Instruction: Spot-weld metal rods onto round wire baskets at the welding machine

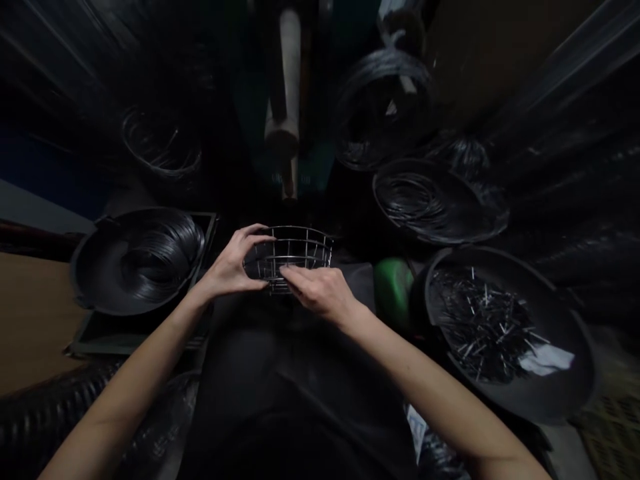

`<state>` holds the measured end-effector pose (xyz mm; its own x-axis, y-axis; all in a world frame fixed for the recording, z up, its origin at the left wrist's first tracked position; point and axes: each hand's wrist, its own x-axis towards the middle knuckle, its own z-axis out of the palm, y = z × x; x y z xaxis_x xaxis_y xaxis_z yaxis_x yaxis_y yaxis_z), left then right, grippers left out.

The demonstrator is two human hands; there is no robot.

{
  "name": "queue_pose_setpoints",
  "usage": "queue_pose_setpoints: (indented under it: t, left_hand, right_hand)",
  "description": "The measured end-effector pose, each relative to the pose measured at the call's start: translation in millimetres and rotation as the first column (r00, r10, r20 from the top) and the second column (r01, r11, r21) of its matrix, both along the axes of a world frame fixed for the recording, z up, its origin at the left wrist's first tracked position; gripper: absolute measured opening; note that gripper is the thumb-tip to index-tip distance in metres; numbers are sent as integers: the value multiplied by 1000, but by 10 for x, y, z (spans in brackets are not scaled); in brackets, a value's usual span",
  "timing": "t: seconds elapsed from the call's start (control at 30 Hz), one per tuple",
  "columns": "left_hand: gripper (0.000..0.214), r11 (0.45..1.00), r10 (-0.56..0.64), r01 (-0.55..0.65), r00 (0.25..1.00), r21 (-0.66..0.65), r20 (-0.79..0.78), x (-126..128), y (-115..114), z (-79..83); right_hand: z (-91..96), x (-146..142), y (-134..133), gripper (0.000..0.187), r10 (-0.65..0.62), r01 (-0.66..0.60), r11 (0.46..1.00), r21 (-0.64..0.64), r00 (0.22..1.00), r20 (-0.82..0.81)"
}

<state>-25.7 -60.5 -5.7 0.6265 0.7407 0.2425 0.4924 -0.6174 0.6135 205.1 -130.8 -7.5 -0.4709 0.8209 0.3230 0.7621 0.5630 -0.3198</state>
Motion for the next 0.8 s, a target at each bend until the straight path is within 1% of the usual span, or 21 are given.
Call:
queue_pose_setpoints:
  t: [0.17, 0.33, 0.53, 0.67, 0.8]
  left_hand:
    - [74, 1000, 7, -7, 999, 5, 52, 32, 217, 40]
    - [71, 999, 24, -28, 994, 32, 102, 95, 360, 31]
    - [67, 998, 16, -25, 990, 58, 138, 153, 471, -13]
    - [68, 998, 23, -32, 988, 61, 150, 167, 576, 2]
    - [69, 998, 26, -36, 987, 60, 156, 153, 651, 24]
  right_hand:
    - [51, 94, 275, 27, 96, -92, 992, 90, 995, -36]
    - [-1, 162, 467, 26, 153, -130, 967, 218, 984, -90]
    - [-30, 231, 608, 25, 188, -155, 957, 244, 975, -118]
    - [17, 242, 729, 25, 219, -173, 936, 308, 968, -123]
    - [80, 224, 803, 24, 204, -168, 943, 287, 974, -100]
